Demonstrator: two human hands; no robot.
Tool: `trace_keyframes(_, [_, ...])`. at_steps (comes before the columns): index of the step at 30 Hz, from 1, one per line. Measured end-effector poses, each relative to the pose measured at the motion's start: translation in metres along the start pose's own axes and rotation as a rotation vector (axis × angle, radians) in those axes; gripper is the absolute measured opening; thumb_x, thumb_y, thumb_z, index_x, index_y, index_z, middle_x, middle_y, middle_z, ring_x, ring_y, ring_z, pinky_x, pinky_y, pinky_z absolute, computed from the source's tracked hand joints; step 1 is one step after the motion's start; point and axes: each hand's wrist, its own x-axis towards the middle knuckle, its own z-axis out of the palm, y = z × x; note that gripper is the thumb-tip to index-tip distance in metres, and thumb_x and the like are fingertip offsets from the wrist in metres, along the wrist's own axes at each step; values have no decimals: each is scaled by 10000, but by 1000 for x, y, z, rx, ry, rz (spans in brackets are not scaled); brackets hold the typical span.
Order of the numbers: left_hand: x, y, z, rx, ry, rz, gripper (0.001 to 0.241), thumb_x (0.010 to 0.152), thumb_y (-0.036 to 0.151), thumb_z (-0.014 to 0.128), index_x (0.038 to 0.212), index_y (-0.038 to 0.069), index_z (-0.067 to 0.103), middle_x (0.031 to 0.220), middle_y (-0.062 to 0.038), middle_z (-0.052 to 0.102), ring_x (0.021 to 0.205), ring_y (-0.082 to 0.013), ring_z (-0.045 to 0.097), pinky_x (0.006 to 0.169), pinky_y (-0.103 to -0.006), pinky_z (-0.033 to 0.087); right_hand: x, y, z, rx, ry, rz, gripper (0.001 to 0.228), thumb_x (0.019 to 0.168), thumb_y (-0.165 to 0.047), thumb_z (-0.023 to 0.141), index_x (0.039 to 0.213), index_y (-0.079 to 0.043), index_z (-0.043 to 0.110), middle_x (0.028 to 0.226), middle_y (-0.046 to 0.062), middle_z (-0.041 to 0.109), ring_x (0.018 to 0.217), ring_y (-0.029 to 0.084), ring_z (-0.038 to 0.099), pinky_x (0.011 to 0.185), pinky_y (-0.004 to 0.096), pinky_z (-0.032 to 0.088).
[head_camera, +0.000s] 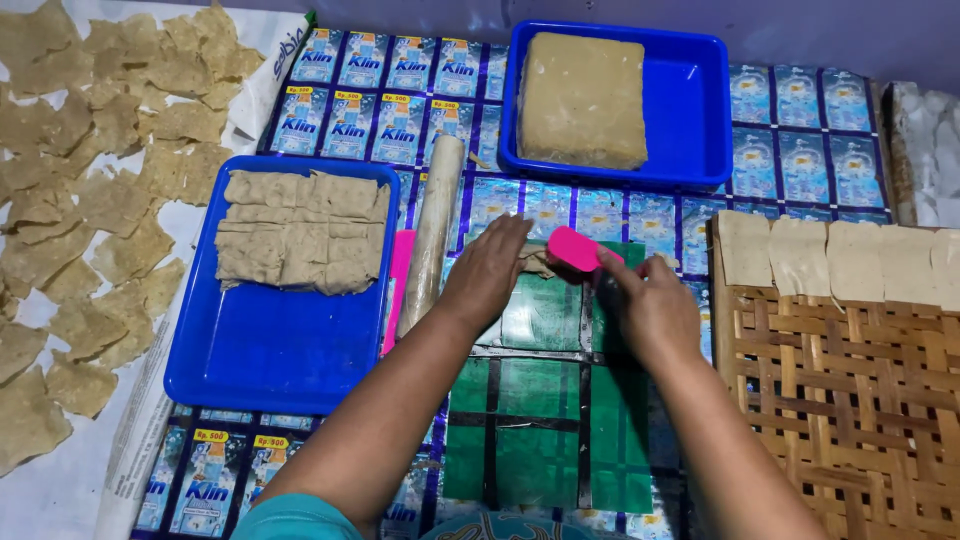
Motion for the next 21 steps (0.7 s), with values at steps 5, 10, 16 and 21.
trace_keyframes(5, [-15, -3, 34, 129, -56, 52, 462, 1031, 194, 538, 1466, 42, 505, 1507, -192, 524, 1444, -352, 443, 1153, -461, 402, -3, -18, 14, -152, -127, -41, 553, 1015, -243, 384, 1484, -515, 490, 1057, 41, 535, 1021, 309, 605, 835, 420, 515])
trace_keyframes(10, [-15, -11, 41, 268, -120, 70, 473, 1057, 212, 461, 1509, 73, 469, 1575, -155, 463, 1488, -313, 385, 1227, -499, 267, -3, -9, 53, -321, 12, -47, 553, 979, -227, 448, 1433, -528, 545, 994, 48, 557, 914, 289, 616, 764, 422, 487])
trace_keyframes(16, [-20, 8, 12, 149, -245, -11, 529, 1075, 173, 410, 1589, 71, 334, 1652, -188, 320, 1539, -342, 277, 1263, -538, 135, -6, 2, 42, 67, -273, 94, 687, 933, -129, 493, 1485, -538, 500, 1125, 56, 580, 1081, 352, 661, 872, 451, 575])
trace_keyframes(21, [-38, 18, -20, 202, 89, -131, 657, 910, -15, 526, 1551, 21, 383, 1588, -310, 342, 1450, -446, 388, 1183, -567, 304, -38, 23, 27, 356, -158, 272, 605, 947, -131, 562, 1408, -522, 596, 1091, 105, 642, 1105, 397, 662, 936, 516, 561])
